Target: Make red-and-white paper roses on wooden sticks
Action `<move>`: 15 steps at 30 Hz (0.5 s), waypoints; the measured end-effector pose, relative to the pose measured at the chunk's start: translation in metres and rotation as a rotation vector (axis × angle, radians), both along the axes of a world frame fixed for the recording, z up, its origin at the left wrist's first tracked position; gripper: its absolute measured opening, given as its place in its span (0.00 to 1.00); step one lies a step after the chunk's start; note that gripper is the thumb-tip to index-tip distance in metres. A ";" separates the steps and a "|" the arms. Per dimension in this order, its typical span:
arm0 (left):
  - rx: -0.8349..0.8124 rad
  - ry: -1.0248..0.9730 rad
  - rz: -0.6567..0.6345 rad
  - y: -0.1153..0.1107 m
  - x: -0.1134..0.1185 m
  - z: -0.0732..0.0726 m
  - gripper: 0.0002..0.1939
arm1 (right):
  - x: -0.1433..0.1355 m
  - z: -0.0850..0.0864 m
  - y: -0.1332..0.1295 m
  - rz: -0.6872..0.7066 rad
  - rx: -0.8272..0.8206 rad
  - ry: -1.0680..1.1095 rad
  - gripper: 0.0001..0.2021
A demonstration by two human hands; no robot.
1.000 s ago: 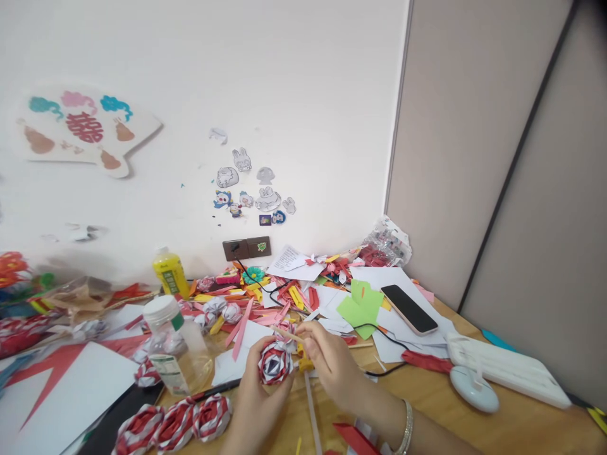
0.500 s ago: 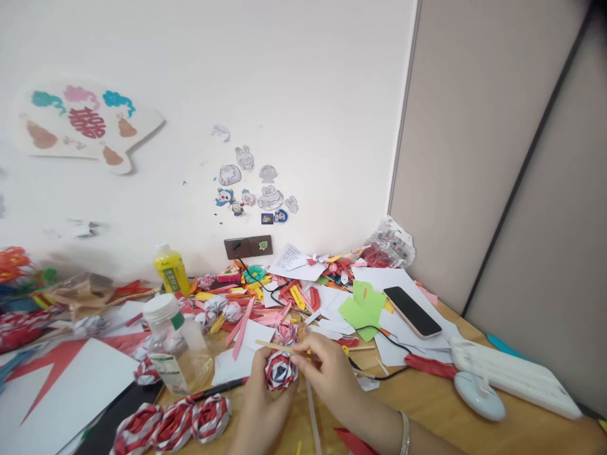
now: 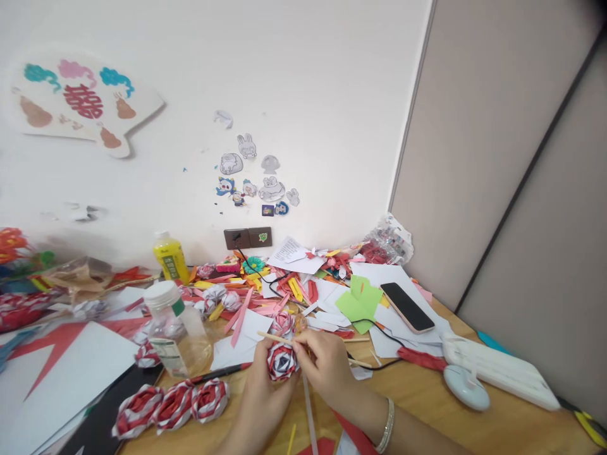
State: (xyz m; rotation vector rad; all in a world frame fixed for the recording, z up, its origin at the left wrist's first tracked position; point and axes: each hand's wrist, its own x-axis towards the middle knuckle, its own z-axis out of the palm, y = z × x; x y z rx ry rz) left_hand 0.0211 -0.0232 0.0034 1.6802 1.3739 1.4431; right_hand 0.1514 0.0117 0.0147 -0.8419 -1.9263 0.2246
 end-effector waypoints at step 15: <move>0.011 -0.083 0.053 0.001 0.004 -0.005 0.15 | -0.001 -0.015 0.017 -0.135 0.357 -0.405 0.13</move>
